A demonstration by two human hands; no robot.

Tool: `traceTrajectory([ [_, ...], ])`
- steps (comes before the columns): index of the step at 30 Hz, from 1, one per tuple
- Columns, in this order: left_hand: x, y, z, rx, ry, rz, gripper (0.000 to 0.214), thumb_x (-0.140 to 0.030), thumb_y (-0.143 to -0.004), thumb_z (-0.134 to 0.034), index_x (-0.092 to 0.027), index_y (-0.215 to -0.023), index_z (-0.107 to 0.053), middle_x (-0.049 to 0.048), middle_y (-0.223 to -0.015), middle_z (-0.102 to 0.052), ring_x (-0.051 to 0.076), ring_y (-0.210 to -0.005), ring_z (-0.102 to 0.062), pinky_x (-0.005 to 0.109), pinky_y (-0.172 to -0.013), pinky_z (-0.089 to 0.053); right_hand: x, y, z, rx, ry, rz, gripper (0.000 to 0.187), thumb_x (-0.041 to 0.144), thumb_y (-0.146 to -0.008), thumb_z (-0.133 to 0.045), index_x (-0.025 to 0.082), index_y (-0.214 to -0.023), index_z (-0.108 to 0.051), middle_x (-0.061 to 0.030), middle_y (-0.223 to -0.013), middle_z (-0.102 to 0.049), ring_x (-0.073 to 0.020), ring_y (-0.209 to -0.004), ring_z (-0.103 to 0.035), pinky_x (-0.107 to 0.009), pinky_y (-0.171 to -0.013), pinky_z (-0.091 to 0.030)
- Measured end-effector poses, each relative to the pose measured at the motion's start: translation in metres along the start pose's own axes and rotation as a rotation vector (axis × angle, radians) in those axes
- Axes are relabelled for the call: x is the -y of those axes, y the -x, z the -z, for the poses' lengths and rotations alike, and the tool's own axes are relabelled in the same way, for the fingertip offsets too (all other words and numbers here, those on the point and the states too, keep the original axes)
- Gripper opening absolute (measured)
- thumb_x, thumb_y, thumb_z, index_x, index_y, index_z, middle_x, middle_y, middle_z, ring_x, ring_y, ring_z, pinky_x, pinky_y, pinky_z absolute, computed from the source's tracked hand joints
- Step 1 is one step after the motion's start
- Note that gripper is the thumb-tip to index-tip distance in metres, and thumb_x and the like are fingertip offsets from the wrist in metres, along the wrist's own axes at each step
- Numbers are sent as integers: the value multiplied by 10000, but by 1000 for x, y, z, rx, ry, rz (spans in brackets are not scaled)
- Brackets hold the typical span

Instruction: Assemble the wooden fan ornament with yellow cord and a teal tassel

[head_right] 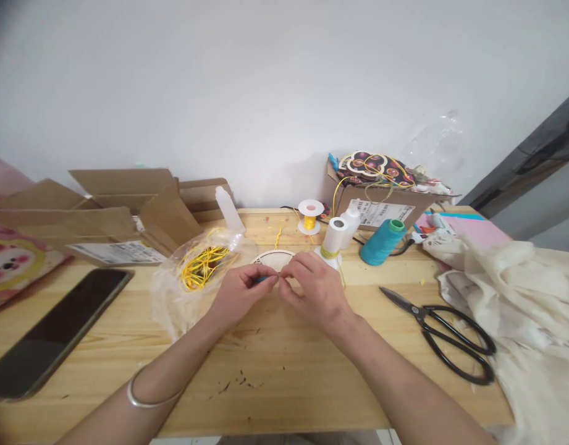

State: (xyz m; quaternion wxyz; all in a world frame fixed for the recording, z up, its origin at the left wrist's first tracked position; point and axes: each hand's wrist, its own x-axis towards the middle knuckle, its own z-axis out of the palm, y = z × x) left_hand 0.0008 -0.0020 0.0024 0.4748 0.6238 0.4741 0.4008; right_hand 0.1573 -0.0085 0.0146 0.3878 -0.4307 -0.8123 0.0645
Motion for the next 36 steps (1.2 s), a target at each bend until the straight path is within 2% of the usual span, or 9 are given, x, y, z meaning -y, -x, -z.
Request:
traceTrajectory([
  [3, 0, 1, 0, 28, 3, -1, 180, -280, -680, -564, -141, -753, -653, 21, -673, -632, 109, -582, -515, 215, -539, -400, -3, -1, -1, 43, -153, -123, 68, 135, -719, -500, 174, -673, -531, -9, -648, -538, -107, -585, -468, -221, -507, -376],
  [7, -2, 1, 2, 41, 113, 51, 184, -263, -661, -580, -134, -768, -657, 19, -622, -621, 92, -520, -497, 201, -482, -378, -3, -3, -2, 89, -307, -279, 77, 166, -739, -493, 173, -671, -530, 10, -600, -517, -86, -513, -433, -202, -452, -363],
  [13, -3, 0, 3, 52, 187, 81, 171, -251, -640, -606, -138, -754, -663, 17, -640, -634, 88, -541, -515, 199, -519, -401, -1, -4, -1, 92, -358, -328, 88, 182, -739, -505, 165, -658, -534, 12, -595, -519, -83, -510, -436, -200, -453, -364],
  [18, -1, -1, 3, 33, 151, 53, 171, -279, -644, -608, -144, -731, -666, 18, -659, -643, 94, -554, -518, 205, -527, -406, -4, -3, -1, 77, -327, -266, 73, 178, -748, -506, 169, -685, -540, 2, -617, -523, -90, -529, -440, -207, -464, -376],
  [25, -4, -2, 2, -24, 214, 91, 172, -286, -628, -628, -131, -698, -654, 0, -589, -601, 76, -517, -484, 191, -500, -392, -3, 0, -1, -49, -152, 40, 78, 158, -752, -501, 185, -733, -571, -32, -718, -576, -123, -668, -514, -247, -575, -426],
  [27, -4, -3, 3, -45, 243, 100, 175, -294, -628, -630, -132, -689, -650, -11, -560, -580, 65, -497, -466, 184, -486, -378, -2, 1, -2, -62, -114, 88, 78, 155, -749, -508, 186, -734, -578, -36, -725, -587, -127, -684, -524, -255, -599, -436],
  [32, -2, -2, 2, -60, 268, 95, 170, -301, -632, -631, -139, -681, -648, -26, -528, -562, 52, -470, -443, 175, -471, -364, 0, 1, -3, -50, -72, 94, 75, 158, -741, -521, 185, -716, -587, -34, -711, -601, -128, -659, -532, -253, -581, -438],
  [36, -1, -1, 1, -123, 183, 39, 155, -288, -632, -632, -146, -686, -658, -11, -579, -606, 67, -503, -482, 179, -488, -389, 4, 1, 2, -131, -27, 48, 41, 179, -714, -554, 184, -735, -589, -32, -705, -595, -132, -668, -536, -257, -588, -438],
])
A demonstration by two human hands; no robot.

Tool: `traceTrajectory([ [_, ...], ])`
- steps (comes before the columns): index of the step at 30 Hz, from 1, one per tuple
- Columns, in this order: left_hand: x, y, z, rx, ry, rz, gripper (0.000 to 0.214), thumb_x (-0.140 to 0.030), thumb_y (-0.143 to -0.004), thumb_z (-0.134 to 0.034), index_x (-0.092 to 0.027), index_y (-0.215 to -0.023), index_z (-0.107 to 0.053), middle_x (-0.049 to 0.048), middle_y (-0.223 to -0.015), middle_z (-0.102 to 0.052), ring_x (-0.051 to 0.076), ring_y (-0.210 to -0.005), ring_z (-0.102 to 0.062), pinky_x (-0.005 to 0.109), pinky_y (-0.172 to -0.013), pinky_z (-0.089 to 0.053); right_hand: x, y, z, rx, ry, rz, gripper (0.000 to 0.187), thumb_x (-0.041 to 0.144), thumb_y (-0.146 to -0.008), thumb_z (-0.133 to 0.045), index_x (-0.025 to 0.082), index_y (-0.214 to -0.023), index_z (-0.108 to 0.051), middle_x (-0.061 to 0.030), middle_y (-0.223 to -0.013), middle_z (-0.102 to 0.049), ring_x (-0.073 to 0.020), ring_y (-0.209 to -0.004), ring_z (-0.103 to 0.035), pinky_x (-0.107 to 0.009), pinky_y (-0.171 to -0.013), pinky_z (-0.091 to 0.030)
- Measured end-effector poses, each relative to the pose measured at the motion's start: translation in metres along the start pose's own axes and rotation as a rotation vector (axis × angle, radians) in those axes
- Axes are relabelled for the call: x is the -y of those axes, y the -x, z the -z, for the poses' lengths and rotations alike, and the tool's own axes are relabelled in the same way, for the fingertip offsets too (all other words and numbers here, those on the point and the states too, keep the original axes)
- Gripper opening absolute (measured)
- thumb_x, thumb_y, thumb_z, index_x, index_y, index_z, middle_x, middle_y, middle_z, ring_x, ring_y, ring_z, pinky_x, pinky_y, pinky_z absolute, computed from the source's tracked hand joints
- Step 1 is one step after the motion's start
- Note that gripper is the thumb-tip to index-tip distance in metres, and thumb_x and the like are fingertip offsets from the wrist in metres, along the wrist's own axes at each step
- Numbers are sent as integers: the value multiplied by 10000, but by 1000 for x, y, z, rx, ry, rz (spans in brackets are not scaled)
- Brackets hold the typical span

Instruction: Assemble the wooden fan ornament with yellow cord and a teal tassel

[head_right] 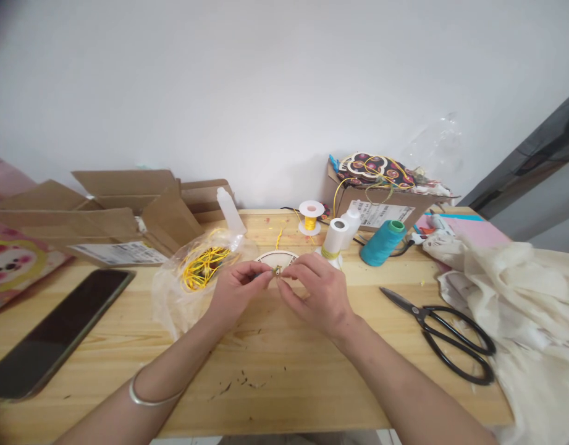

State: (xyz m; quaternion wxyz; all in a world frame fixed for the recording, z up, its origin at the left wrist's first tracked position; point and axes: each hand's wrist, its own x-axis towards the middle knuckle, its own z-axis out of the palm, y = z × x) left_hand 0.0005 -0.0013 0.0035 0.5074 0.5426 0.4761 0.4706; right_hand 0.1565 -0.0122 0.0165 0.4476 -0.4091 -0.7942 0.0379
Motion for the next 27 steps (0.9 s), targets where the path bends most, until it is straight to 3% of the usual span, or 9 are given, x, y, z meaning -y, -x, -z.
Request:
traceTrajectory([
  [5, 0, 2, -3, -55, -127, -125, 142, -268, -650, -613, -143, -696, -662, 17, -655, -653, 104, -566, -543, 197, -532, -429, 3, 1, 2, -38, 111, 47, 39, 185, -702, -565, 182, -729, -592, -31, -693, -598, -136, -651, -531, -257, -575, -428],
  [16, -1, 6, -3, -78, -396, -435, 70, -199, -681, -583, -167, -685, -645, -11, -606, -627, 72, -521, -517, 165, -485, -401, 4, 0, 0, -35, 206, 72, 51, 166, -700, -549, 171, -686, -598, -21, -654, -606, -128, -618, -528, -242, -557, -418],
  [27, -1, 8, -3, -118, -440, -546, 55, -180, -684, -574, -170, -688, -628, -15, -592, -610, 66, -509, -501, 162, -455, -377, 4, 2, -5, -71, 30, -24, 67, 141, -688, -543, 179, -660, -590, -18, -619, -580, -116, -599, -530, -227, -537, -428],
])
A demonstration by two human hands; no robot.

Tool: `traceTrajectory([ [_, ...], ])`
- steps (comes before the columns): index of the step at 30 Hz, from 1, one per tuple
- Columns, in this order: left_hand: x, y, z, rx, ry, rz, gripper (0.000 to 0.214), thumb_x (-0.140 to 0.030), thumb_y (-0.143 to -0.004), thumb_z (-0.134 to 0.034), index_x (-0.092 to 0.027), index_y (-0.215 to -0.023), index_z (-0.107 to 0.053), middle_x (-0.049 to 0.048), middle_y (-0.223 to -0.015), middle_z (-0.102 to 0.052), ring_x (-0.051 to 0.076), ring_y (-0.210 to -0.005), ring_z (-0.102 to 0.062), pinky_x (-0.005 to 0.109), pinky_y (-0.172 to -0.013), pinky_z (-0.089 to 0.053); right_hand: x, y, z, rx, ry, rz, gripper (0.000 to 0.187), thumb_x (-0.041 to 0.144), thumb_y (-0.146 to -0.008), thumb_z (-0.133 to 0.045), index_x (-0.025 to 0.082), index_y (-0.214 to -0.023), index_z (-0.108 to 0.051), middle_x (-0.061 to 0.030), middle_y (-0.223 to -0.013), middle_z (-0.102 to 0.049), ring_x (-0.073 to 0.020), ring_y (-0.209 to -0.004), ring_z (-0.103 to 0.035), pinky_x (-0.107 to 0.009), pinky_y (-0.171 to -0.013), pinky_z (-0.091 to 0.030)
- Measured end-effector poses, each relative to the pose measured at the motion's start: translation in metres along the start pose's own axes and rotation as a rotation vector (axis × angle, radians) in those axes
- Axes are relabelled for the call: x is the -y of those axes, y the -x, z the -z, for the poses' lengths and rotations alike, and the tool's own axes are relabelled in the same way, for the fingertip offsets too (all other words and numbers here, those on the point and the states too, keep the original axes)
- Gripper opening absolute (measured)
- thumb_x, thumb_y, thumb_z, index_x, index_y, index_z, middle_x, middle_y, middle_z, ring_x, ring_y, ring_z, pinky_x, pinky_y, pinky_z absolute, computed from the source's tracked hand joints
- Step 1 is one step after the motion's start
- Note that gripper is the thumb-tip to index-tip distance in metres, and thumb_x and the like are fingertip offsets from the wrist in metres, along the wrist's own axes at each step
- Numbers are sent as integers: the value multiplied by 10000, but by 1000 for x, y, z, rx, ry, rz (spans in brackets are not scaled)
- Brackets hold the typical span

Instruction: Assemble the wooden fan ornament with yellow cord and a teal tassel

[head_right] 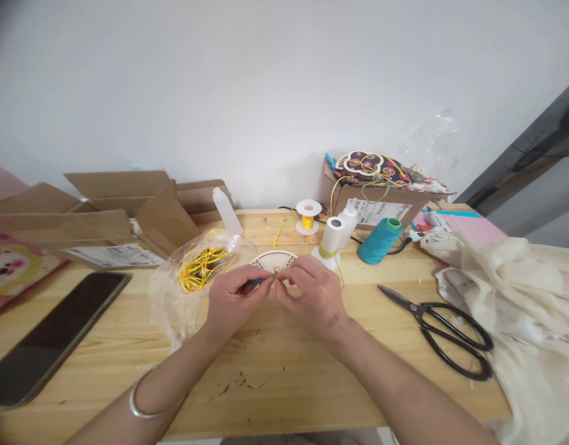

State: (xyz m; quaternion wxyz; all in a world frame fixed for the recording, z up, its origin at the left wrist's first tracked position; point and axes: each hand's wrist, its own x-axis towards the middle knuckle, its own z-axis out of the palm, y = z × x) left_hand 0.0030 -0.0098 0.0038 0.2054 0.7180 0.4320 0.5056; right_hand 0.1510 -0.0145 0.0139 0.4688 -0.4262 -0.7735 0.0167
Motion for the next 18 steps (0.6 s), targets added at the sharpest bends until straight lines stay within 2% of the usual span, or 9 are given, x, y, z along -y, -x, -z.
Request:
traceTrajectory([
  [12, 0, 1, -1, -16, -13, -28, 58, -172, -685, -570, -171, -692, -628, -14, -599, -619, 61, -500, -503, 156, -446, -374, 4, -3, 1, 55, -161, -118, 90, 127, -681, -523, 176, -622, -571, -1, -560, -530, -102, -544, -486, -226, -512, -413],
  [18, 1, 0, -1, -22, -17, -22, 52, -178, -684, -574, -178, -682, -626, -14, -599, -622, 69, -505, -511, 165, -454, -385, 5, -2, 1, 56, -171, -108, 84, 125, -679, -532, 176, -630, -575, 2, -556, -524, -101, -540, -484, -224, -508, -409],
])
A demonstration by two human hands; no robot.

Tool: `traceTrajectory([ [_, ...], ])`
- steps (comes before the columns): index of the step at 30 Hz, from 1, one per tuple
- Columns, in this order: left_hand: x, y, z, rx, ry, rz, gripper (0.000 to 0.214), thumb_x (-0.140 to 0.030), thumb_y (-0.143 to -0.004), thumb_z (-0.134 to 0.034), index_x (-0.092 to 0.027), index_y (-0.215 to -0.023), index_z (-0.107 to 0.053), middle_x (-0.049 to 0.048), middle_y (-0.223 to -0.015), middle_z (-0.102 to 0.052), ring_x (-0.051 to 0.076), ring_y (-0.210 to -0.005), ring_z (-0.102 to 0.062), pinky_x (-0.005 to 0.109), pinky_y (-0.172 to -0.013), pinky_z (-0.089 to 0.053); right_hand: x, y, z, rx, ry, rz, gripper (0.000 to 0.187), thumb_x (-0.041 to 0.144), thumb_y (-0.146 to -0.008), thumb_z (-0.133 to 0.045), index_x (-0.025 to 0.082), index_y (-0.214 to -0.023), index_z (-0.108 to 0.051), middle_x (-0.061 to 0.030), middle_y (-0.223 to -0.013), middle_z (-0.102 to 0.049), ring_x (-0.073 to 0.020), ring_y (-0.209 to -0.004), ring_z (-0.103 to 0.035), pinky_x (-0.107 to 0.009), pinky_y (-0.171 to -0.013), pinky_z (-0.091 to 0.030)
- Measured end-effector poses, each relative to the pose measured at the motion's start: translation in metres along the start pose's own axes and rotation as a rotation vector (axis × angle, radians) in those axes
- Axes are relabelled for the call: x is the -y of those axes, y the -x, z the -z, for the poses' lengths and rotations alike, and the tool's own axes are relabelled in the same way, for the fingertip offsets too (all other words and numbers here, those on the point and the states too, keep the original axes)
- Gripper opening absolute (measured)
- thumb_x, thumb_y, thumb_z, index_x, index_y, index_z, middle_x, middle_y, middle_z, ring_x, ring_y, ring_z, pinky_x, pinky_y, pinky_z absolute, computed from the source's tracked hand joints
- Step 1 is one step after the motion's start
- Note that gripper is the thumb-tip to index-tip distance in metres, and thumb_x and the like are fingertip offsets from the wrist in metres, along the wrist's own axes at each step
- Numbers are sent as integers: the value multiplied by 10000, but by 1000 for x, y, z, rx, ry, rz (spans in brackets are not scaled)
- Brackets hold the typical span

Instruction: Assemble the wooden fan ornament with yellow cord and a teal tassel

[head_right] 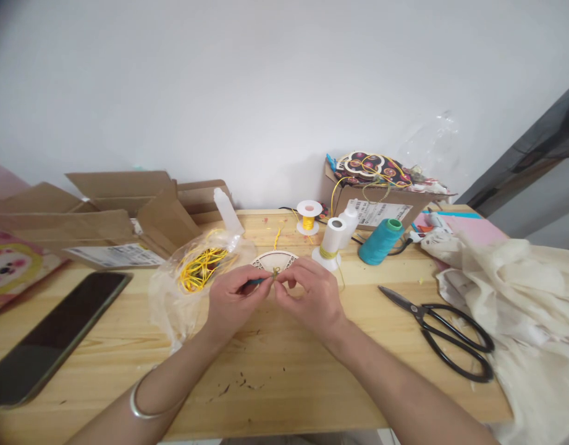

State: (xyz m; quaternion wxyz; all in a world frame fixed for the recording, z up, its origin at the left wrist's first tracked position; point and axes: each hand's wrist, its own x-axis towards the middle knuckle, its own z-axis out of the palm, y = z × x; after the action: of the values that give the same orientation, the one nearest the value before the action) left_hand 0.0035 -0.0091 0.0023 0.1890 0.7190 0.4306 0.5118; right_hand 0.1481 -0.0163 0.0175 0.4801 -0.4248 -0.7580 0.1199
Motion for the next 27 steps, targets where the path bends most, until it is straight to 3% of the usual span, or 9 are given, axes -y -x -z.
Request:
traceTrajectory([
  [8, 0, -1, 1, 10, 72, 72, 62, -189, -676, -582, -177, -682, -642, -9, -609, -630, 78, -530, -525, 171, -478, -397, -2, 0, 0, -9, 34, 58, 82, 132, -692, -540, 179, -652, -594, -12, -587, -553, -107, -569, -506, -227, -523, -420],
  [14, 2, -6, 0, 48, 429, 498, 113, -264, -647, -623, -155, -671, -645, -21, -531, -575, 60, -470, -467, 171, -449, -377, -1, -3, 10, -16, -30, 6, 147, 169, -743, -522, 165, -603, -567, -11, -567, -545, -102, -545, -501, -224, -517, -410],
  [17, 4, -7, -1, 85, 617, 621, 138, -284, -632, -643, -151, -668, -639, -39, -490, -522, 37, -435, -406, 161, -421, -325, -2, -4, 10, -26, -11, -50, 140, 194, -757, -508, 172, -634, -572, 2, -545, -518, -104, -539, -490, -229, -515, -407],
  [21, 6, -5, -2, 126, 734, 680, 140, -277, -627, -652, -143, -663, -637, -42, -472, -498, 29, -416, -353, 164, -398, -270, -7, -1, 2, 51, 10, -26, 100, 238, -718, -562, 184, -794, -599, -23, -682, -586, -127, -647, -536, -238, -546, -428],
  [27, 5, -6, -2, 105, 671, 651, 115, -262, -629, -648, -151, -659, -643, -41, -491, -532, 35, -450, -412, 162, -440, -325, -11, 1, -1, 42, 125, 128, 96, 154, -759, -521, 183, -758, -613, -38, -731, -628, -128, -688, -540, -241, -603, -436],
])
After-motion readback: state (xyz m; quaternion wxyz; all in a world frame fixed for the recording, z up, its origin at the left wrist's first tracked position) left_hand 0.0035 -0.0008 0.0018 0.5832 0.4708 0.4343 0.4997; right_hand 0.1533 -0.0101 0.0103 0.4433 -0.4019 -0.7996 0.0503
